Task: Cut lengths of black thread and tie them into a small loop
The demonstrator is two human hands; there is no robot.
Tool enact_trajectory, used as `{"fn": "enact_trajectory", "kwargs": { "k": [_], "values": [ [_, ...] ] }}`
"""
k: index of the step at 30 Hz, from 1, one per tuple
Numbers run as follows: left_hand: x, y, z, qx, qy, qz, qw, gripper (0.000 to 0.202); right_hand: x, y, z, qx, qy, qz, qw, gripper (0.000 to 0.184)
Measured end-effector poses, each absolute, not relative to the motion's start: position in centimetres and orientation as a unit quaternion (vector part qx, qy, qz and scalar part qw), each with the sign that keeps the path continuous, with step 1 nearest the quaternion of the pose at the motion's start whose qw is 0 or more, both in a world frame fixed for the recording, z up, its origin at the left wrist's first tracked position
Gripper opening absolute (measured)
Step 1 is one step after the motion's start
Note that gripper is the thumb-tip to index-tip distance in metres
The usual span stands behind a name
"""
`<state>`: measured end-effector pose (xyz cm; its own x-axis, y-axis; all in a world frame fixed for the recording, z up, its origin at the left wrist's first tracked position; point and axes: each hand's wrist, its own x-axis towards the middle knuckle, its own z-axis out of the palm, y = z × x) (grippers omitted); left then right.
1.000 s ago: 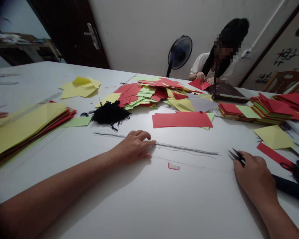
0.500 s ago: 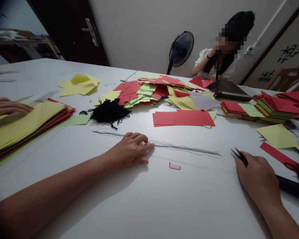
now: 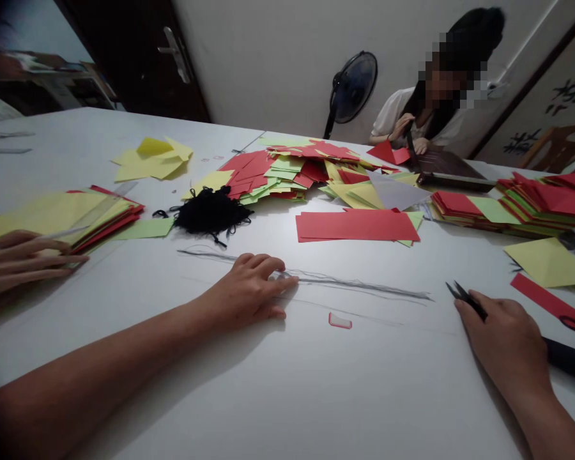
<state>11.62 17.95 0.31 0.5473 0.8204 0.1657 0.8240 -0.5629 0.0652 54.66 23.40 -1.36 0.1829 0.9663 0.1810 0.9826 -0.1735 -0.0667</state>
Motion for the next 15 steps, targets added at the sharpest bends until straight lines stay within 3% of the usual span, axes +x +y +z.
{"fn": "enact_trajectory", "kwargs": {
  "k": [3,6,8,11,15],
  "values": [
    [11.7,18.1,0.2,-0.873,-0.477,-0.099,0.013,0.051,53.4,22.9,-0.6,-0.722,-0.668,-0.115,0.138,0.067],
    [11.7,18.2,0.2,-0.875,-0.473,-0.106,0.012,0.049,50.5,22.4,0.7,-0.630,-0.729,-0.123,0.238,0.052],
    [11.6,18.1,0.2,-0.877,-0.468,-0.108,0.012,0.048,47.5,22.2,1.9,-0.581,-0.764,-0.023,0.280,0.035],
    [11.4,17.9,0.2,-0.879,-0.463,-0.110,0.012,0.047,42.0,22.5,3.6,-0.537,-0.782,0.161,0.272,0.025],
    [11.2,17.7,0.2,-0.877,-0.468,-0.108,0.011,0.051,35.6,24.1,4.5,-0.471,-0.815,0.246,0.230,0.014]
  ]
}}
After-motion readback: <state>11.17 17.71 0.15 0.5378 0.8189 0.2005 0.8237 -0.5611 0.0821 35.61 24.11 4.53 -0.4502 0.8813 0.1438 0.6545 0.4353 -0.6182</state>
